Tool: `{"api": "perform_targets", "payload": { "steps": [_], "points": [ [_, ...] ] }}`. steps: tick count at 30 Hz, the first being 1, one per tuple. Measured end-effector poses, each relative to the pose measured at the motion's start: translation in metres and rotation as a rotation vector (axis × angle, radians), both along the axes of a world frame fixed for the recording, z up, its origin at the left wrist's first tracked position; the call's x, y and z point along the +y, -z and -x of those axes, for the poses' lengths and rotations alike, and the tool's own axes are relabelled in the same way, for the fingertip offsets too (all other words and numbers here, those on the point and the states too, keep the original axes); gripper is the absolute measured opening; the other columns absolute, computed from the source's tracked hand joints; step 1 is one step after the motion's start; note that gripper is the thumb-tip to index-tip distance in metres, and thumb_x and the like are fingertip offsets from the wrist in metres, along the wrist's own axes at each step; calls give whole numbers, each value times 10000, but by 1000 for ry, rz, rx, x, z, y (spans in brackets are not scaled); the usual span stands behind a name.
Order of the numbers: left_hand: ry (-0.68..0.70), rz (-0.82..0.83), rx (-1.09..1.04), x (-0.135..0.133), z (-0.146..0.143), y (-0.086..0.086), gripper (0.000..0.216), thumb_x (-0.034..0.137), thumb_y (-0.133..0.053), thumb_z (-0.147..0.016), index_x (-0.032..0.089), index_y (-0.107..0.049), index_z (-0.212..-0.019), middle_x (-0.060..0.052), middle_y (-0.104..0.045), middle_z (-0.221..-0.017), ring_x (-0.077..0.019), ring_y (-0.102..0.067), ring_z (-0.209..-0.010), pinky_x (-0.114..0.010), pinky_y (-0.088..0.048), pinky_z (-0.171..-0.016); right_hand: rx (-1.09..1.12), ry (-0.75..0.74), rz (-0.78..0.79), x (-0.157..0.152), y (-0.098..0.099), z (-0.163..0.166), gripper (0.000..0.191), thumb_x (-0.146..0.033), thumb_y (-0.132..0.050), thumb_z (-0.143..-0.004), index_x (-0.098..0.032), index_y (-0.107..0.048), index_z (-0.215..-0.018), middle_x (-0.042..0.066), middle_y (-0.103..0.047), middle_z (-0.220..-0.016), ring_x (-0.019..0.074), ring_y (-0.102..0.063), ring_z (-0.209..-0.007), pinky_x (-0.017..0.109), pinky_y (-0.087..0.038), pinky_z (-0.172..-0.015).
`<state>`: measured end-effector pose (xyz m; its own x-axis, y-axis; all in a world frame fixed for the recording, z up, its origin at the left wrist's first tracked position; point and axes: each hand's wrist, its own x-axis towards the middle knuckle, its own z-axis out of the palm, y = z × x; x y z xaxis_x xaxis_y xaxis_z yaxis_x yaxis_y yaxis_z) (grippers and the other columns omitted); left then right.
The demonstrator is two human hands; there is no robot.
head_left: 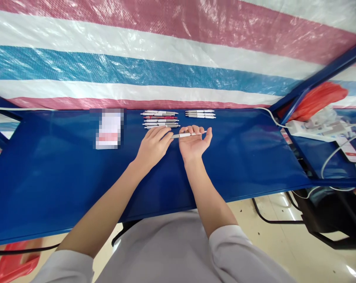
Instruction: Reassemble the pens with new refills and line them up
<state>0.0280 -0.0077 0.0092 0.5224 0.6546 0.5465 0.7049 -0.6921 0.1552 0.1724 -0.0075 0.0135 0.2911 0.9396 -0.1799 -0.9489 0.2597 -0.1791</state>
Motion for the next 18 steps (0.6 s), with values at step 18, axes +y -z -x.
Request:
{"api": "perform_targets", "payload": {
  "steps": [18],
  "points": [
    [-25,162,76,4,10,-11,309,250,-395,-999,165,-688,-1050,-114,-700,-1088,-264,-636,-1064,-427,-476,-986,-2467,330,-441,-11,24,-32,288,-204,-504,-952,-264,-704,-1151,15,-728,-1199,195,-620,-1225,432,-373,-1159]
  ]
}}
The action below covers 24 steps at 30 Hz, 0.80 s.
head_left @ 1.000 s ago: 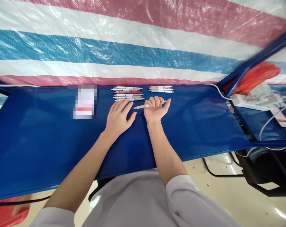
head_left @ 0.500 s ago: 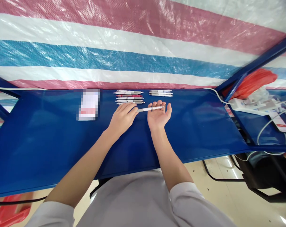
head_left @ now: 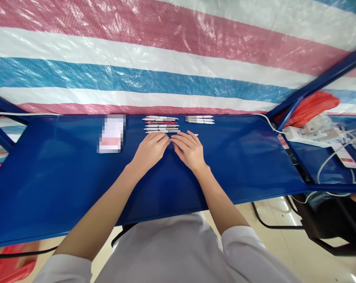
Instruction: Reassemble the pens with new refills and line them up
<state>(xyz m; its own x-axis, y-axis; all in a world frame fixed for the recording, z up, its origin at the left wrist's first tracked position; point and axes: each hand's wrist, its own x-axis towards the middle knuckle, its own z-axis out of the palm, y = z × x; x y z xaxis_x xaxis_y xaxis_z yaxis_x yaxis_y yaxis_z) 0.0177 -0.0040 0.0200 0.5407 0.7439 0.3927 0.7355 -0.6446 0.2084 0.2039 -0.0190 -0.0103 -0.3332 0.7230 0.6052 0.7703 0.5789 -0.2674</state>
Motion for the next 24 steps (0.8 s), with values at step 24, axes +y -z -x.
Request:
{"api": "perform_targets", "payload": {
  "steps": [24],
  "points": [
    [-238,-46,30,-11,-18,46,382,333,-468,-953,226,-647,-1274,-133,-635,-1323,-332,-549,-1266,-537,-350,-1096,-350,67,59,50,-5,-78,294,-222,-443,-996,-239,-723,-1084,18,-755,-1133,177,-692,-962,293,-423,-750]
  ]
}}
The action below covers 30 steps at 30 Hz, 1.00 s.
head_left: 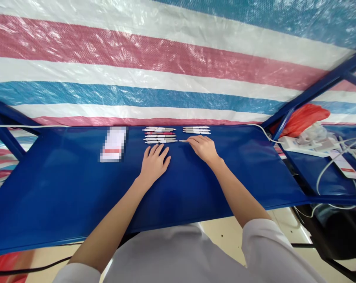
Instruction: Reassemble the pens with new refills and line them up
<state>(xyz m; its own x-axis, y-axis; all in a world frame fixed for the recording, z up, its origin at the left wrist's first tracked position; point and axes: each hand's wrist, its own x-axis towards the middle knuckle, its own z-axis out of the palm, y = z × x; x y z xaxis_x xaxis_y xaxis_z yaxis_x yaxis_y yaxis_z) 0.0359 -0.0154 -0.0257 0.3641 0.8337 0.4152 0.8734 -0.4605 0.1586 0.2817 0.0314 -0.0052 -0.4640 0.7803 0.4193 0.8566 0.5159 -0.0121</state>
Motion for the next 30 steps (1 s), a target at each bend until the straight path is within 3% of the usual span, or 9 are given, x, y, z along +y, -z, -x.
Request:
{"api": "perform_targets", "payload": {
  "steps": [10,30],
  "points": [
    [7,36,11,2,1,2,386,348,-487,-942,228,-654,-1269,-130,-601,-1371,-338,-518,-1304,-550,-341,-1108,-29,95,50,26,8,-14,281,-205,-459,-981,-222,-731,-1050,63,-763,-1076,195,-669,-953,310,-413,-768],
    [18,79,-17,4,4,4,389,349,-501,-940,208,-655,-1268,-137,-593,-1380,-334,-510,-1315,-526,-338,-1117,-27,66,87,47,18,-21,318,-207,-422,-983,-225,-730,-1060,53,-745,-1134,216,-625,-984,337,-393,-754]
  ]
}}
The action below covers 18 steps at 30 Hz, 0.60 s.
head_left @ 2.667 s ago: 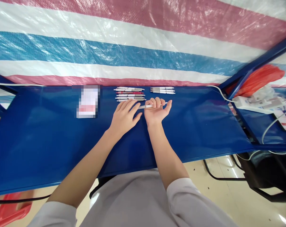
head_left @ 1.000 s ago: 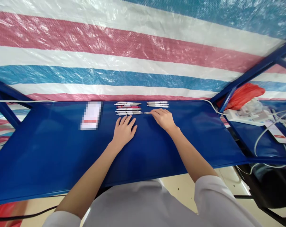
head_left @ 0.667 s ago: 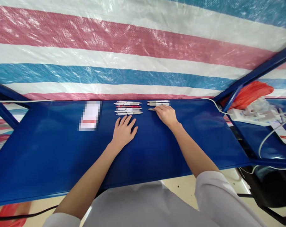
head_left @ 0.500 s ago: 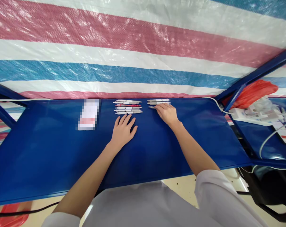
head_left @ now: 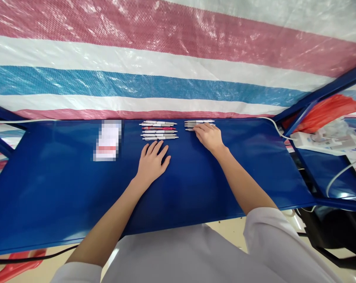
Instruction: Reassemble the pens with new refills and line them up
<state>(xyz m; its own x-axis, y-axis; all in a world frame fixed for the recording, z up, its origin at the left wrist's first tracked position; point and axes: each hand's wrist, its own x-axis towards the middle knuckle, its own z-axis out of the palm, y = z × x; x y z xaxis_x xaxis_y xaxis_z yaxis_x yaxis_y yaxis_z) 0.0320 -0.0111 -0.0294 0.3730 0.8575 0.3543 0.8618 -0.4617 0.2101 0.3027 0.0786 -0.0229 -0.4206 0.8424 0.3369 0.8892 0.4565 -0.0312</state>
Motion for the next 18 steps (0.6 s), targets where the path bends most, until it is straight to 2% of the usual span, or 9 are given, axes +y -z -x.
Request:
{"api": "perform_targets", "payload": {
  "steps": [18],
  "points": [
    [3,-11,11,0,0,1,390,358,-493,-952,179,-666,-1251,-141,-597,-1375,-327,-519,-1304,-502,-332,-1122,-32,29,-34,-4,-7,6,312,-176,-444,-965,-254,-722,-1084,16,-743,-1145,210,-635,-998,313,-462,-744]
  ]
}}
